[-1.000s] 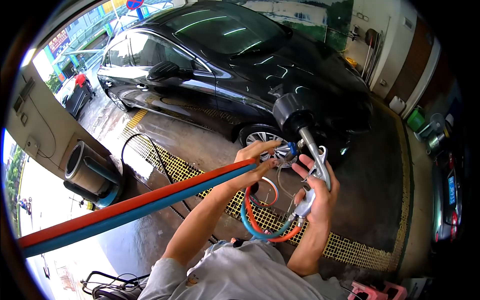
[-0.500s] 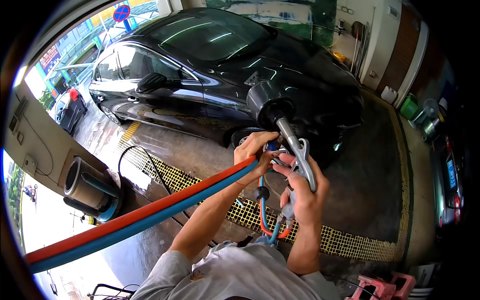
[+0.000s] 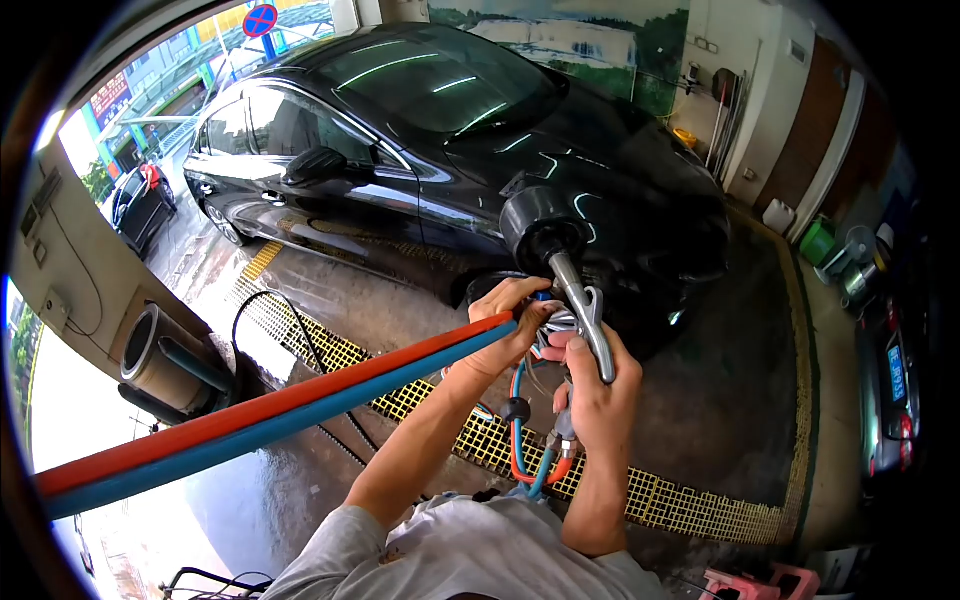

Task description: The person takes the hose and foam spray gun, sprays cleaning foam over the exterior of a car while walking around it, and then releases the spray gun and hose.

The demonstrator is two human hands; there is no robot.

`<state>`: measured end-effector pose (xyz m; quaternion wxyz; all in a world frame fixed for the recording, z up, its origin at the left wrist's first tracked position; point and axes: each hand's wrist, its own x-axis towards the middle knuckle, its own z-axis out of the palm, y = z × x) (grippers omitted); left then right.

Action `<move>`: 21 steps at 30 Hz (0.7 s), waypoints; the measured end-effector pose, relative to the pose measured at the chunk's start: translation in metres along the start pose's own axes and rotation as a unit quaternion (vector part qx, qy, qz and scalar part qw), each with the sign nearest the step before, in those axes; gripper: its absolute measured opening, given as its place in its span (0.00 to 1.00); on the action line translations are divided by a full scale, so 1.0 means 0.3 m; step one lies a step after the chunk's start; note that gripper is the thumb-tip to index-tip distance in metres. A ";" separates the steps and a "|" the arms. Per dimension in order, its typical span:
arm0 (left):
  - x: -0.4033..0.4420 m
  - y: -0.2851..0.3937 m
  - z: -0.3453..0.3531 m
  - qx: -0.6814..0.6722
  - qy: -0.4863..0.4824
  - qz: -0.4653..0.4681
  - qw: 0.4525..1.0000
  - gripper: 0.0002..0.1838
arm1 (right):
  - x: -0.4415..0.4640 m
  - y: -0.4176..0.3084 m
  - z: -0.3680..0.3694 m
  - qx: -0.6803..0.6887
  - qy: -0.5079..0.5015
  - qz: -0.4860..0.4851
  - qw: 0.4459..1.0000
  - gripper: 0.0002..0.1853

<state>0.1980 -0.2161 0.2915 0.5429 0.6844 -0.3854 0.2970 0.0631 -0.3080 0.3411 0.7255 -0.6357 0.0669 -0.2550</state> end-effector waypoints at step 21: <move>-0.245 -0.214 -0.244 -0.084 0.256 -0.157 0.950 0.19 | 0.338 -0.130 0.345 -0.111 -0.150 -0.136 0.973 0.12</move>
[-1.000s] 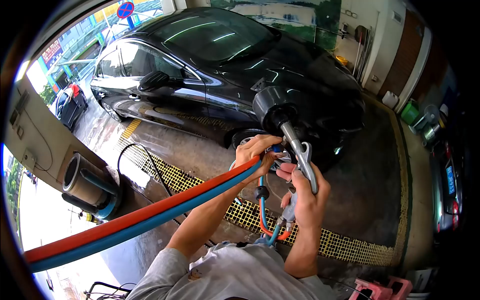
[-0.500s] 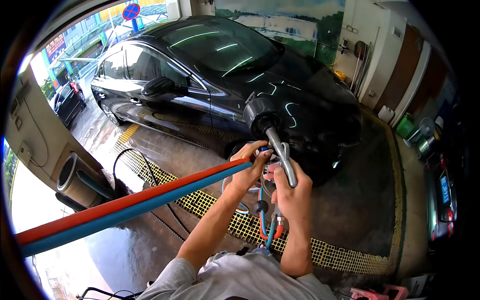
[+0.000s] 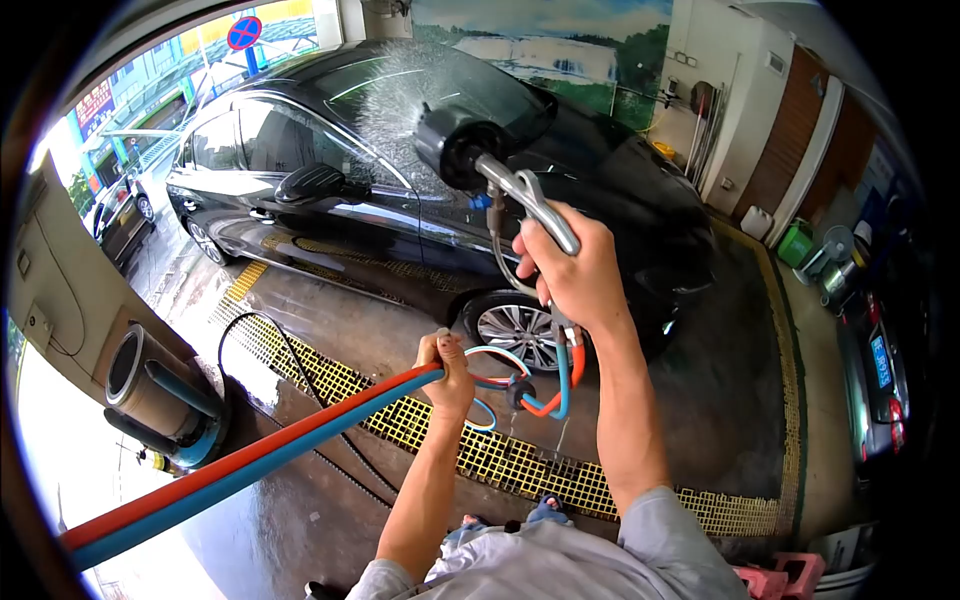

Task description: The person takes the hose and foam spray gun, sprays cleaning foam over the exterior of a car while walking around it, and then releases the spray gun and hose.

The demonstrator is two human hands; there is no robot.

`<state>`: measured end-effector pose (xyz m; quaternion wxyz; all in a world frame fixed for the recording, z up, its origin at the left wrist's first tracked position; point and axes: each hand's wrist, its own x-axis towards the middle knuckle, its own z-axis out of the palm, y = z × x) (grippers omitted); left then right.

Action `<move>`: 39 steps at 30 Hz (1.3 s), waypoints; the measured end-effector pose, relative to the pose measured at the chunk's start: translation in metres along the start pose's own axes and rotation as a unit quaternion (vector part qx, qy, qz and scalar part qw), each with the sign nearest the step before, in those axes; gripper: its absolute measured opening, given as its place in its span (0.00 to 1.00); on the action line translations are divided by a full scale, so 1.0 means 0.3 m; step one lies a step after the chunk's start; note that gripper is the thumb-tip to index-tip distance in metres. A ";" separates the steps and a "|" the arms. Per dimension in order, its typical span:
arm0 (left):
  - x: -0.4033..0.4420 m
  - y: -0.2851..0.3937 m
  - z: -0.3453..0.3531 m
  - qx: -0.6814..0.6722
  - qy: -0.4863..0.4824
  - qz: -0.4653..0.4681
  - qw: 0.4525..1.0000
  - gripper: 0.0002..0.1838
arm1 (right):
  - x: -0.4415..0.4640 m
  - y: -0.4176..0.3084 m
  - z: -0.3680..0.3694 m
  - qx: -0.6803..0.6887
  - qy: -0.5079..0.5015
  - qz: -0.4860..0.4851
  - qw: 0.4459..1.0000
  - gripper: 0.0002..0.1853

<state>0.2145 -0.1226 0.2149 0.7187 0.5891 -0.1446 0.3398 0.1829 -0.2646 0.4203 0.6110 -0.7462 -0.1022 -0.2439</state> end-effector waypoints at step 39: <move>-0.656 0.052 0.964 -0.105 0.086 -0.234 0.963 0.16 | -0.542 0.290 -1.320 -0.156 -0.005 0.050 0.986 0.15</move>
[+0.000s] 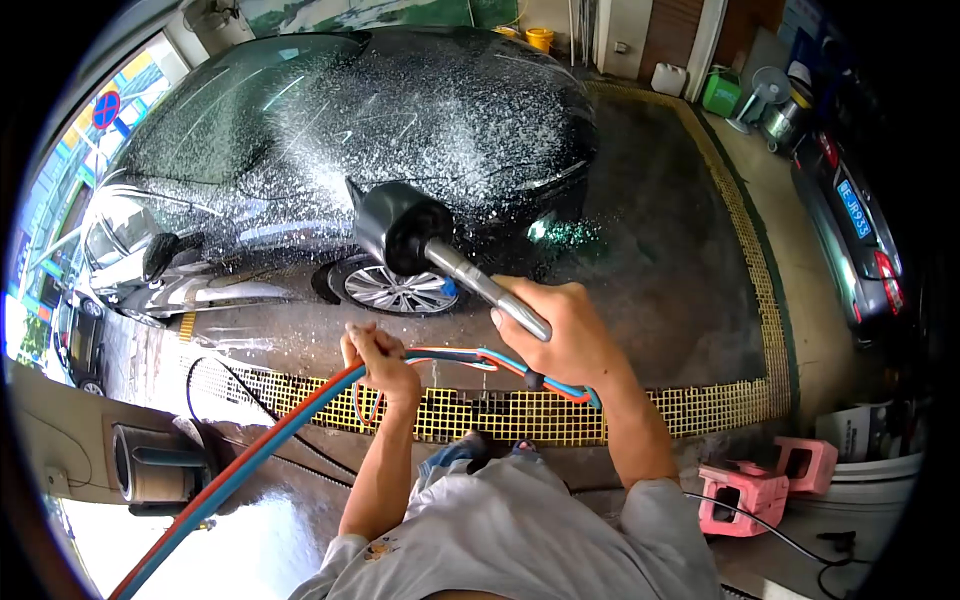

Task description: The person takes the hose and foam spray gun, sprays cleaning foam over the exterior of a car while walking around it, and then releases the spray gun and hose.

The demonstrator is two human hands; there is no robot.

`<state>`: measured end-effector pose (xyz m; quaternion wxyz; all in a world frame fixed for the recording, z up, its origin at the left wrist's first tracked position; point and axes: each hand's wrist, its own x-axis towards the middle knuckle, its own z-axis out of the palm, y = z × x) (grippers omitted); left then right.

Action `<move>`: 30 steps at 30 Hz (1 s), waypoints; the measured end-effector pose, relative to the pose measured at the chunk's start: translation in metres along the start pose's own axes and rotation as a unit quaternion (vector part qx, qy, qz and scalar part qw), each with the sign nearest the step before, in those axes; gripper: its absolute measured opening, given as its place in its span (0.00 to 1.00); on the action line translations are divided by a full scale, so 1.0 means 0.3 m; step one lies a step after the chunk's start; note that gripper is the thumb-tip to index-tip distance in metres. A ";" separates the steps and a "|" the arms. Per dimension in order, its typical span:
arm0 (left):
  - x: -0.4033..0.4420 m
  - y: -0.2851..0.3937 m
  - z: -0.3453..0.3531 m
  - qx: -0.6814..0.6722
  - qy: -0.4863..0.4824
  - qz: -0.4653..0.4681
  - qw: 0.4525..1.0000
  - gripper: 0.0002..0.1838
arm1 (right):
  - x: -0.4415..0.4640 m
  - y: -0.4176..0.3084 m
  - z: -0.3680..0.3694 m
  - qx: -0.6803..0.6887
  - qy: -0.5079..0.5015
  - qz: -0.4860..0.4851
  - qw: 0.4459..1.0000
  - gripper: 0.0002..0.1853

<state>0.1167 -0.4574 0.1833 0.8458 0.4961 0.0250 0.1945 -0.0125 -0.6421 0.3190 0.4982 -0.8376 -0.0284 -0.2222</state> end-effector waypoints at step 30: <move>-0.534 -0.048 0.552 -0.172 -0.290 0.100 0.936 0.06 | -0.216 1.012 -0.460 -0.026 -0.172 0.051 0.984 0.20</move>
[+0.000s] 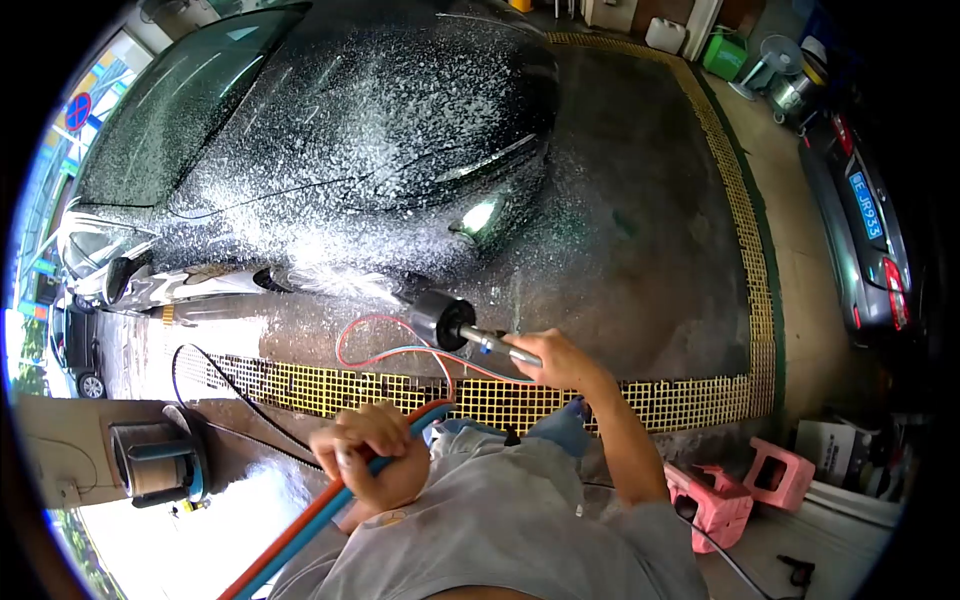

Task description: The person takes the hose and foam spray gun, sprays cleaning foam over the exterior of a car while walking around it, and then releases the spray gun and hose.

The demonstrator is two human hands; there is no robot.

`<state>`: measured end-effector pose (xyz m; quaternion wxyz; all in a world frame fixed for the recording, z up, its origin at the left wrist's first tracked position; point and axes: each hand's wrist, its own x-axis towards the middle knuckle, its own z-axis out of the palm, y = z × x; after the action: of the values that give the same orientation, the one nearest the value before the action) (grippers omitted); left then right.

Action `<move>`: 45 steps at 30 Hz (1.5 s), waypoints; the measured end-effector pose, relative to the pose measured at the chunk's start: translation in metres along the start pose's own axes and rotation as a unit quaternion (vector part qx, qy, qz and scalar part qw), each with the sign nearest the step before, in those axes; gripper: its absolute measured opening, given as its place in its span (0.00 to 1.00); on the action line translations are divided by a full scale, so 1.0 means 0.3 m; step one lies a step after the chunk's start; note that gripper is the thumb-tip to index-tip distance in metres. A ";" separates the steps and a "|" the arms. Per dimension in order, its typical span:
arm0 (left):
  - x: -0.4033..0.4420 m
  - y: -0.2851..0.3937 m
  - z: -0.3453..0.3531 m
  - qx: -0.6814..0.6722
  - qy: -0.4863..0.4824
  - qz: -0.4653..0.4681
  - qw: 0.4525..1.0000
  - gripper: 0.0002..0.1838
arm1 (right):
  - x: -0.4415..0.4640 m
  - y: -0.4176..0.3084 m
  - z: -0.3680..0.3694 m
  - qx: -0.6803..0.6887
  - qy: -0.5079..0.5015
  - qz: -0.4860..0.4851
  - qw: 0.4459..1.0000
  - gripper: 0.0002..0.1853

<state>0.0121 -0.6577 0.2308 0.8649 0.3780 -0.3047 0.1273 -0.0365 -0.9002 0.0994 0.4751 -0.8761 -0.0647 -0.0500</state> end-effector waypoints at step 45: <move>0.281 -1.334 1.834 -0.024 0.237 0.149 0.960 0.08 | 0.733 1.579 -2.768 -0.133 0.141 -0.065 0.979 0.11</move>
<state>0.0212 -1.3339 0.3436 0.8926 0.2663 -0.1465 0.3330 0.2349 -1.8381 0.1923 0.3549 -0.9094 -0.0462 -0.2121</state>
